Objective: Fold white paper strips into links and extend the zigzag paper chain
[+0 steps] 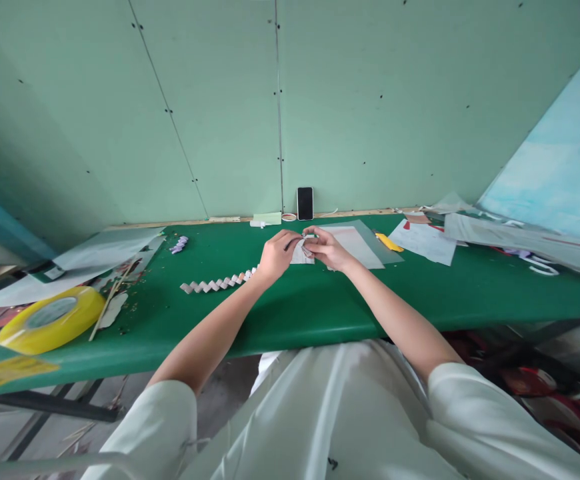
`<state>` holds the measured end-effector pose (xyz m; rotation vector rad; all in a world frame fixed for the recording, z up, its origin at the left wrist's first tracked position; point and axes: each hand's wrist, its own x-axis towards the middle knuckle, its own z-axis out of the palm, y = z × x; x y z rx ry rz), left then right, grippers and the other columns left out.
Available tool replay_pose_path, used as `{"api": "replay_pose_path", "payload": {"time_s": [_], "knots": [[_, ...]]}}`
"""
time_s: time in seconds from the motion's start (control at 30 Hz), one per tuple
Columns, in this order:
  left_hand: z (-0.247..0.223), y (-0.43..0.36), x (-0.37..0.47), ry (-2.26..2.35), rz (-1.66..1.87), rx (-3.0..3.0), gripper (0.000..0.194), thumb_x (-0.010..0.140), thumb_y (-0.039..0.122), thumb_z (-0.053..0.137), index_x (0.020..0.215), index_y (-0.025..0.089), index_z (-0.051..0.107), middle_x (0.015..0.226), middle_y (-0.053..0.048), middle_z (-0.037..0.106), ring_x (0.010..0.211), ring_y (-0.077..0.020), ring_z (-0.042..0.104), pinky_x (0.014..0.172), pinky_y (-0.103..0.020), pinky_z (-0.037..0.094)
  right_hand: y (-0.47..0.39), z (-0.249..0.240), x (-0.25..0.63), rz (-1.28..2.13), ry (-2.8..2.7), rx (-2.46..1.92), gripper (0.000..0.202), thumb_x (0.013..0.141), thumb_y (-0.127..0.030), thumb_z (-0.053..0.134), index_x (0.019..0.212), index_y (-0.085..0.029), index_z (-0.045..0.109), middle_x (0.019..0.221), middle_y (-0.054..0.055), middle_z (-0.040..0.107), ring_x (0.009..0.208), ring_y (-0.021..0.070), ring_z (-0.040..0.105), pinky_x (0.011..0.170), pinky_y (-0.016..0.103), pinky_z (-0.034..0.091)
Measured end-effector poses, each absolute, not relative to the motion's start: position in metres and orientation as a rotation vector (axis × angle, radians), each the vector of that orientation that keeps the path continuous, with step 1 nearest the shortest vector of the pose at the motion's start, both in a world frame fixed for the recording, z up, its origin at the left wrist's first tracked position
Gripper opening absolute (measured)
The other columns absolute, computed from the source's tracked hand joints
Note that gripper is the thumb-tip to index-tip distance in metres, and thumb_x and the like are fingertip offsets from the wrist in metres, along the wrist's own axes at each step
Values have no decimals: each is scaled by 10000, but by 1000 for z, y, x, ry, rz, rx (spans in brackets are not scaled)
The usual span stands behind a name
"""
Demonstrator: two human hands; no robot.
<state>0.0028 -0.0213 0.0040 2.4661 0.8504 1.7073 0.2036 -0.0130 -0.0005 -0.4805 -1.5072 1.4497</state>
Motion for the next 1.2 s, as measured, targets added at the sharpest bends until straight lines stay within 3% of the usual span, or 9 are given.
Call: {"api": "replay_pose_path", "payload": {"time_s": [0.13, 0.27, 0.37, 0.53, 0.73, 0.9, 1.2], "knots": [[7, -17, -3, 923, 1552, 2532, 178, 1015, 172, 594, 1026, 201, 770, 1030, -73, 776, 942, -206, 743, 871, -327, 585, -12, 8, 219, 1257, -1688, -625, 407, 832, -375, 837, 1138, -197, 636, 756, -2, 644, 655, 144, 553, 600, 275, 426], [8, -11, -7, 1065, 1222, 2616, 188, 1000, 155, 590, 1015, 189, 775, 1056, -85, 790, 969, -232, 748, 897, -343, 580, -10, 14, 228, 1080, -1704, -709, 410, 853, -429, 823, 1154, -215, 645, 725, -8, 655, 643, 151, 565, 622, 290, 476], [5, -9, -7, 1121, 962, 2670, 167, 980, 152, 610, 1009, 193, 769, 1036, -81, 796, 950, -250, 753, 878, -344, 578, -4, 8, 228, 938, -1745, -754, 387, 879, -493, 784, 1136, -209, 724, 808, 37, 718, 667, 169, 605, 653, 322, 524], [0, -10, -6, 1202, 708, 2713, 279, 963, 134, 626, 1232, 203, 658, 1040, -85, 782, 962, -266, 749, 834, -340, 570, 6, -8, 222, 839, -1848, -802, 387, 883, -545, 751, 1046, -198, 807, 864, 76, 760, 697, 201, 664, 669, 347, 551], [-2, -13, -5, 1258, 564, 2736, 415, 962, 152, 644, 1364, 191, 553, 1110, -102, 762, 971, -268, 734, 799, -317, 550, 5, -13, 218, 850, -1889, -841, 408, 861, -528, 776, 1055, -171, 804, 812, 82, 768, 695, 215, 701, 658, 332, 556], [-6, -12, -5, 1240, 494, 2716, 436, 976, 180, 647, 1394, 189, 525, 1100, -103, 753, 981, -260, 725, 780, -286, 524, 6, -19, 218, 818, -1967, -852, 330, 901, -443, 743, 1092, -179, 799, 889, 88, 785, 761, 223, 729, 672, 321, 561], [-12, -8, -2, 1344, 385, 2694, 366, 952, 260, 699, 1275, 188, 541, 1030, -109, 739, 960, -291, 716, 753, -313, 510, 6, -21, 221, 764, -2113, -919, 209, 934, -330, 694, 1057, -198, 799, 986, 90, 812, 817, 230, 751, 754, 348, 590]]}}
